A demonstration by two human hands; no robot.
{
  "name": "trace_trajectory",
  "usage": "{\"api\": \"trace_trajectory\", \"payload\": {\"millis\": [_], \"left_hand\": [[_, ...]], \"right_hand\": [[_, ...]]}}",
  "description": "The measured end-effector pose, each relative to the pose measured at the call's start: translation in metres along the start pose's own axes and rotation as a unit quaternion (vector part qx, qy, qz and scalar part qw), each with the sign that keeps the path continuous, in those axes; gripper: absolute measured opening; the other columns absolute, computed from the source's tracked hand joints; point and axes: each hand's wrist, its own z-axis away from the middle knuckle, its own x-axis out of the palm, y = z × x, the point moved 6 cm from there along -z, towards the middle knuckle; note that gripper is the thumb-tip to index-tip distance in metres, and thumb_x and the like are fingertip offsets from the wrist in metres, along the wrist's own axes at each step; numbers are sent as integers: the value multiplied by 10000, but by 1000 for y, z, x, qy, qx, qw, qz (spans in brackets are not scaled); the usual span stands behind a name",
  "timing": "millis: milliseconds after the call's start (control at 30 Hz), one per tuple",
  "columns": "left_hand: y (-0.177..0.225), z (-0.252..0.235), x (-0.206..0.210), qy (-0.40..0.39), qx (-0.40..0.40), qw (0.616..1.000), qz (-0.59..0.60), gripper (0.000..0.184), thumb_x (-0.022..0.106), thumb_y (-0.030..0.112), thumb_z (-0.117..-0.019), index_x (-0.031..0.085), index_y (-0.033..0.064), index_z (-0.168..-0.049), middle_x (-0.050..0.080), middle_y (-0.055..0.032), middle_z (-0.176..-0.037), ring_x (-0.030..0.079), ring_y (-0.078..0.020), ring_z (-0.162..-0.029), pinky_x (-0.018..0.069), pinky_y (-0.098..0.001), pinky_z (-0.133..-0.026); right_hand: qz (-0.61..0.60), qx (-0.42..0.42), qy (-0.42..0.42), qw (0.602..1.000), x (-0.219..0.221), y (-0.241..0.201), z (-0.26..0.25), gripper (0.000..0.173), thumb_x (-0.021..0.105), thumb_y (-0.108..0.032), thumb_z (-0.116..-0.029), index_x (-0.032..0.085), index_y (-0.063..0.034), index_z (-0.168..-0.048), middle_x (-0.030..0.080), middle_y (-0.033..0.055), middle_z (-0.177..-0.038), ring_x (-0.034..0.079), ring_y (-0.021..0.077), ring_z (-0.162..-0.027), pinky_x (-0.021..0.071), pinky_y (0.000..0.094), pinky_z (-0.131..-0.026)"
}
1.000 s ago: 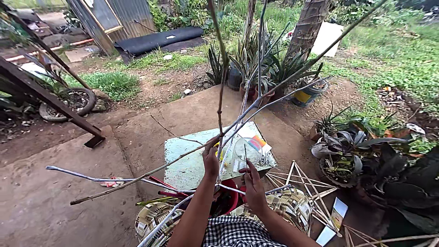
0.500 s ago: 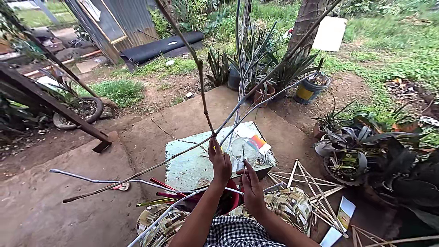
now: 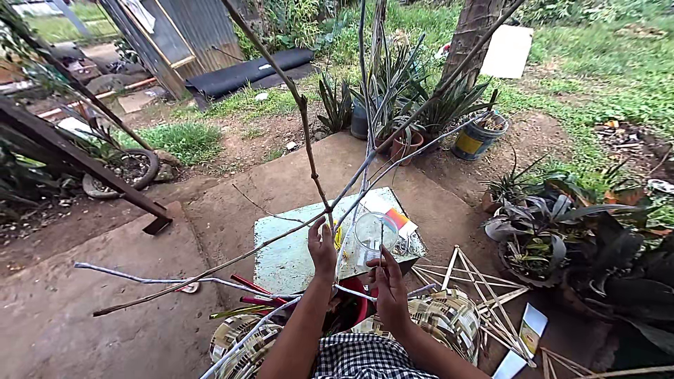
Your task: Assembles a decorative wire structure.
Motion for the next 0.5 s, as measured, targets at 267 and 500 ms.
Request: {"api": "trace_trajectory", "payload": {"millis": [267, 500], "left_hand": [[-2, -22, 4, -34, -66, 985, 159, 229, 527, 94, -1047, 670, -4, -1198, 656, -49, -1315, 565, -97, -1219, 427, -344, -1050], [0, -23, 7, -48, -86, 980, 171, 232, 538, 123, -1044, 666, 31, -1214, 665, -31, -1268, 571, -102, -1187, 421, -372, -1055]], "right_hand": [[-1, 17, -10, 1000, 6, 3, 0, 458, 368, -43, -1052, 368, 129, -1476, 666, 87, -1125, 636, 44, -895, 541, 191, -821], [8, 32, -18, 999, 9, 7, 2, 462, 371, -48, -1052, 368, 120, -1481, 668, 87, -1123, 631, 49, -899, 536, 190, -807]]}}
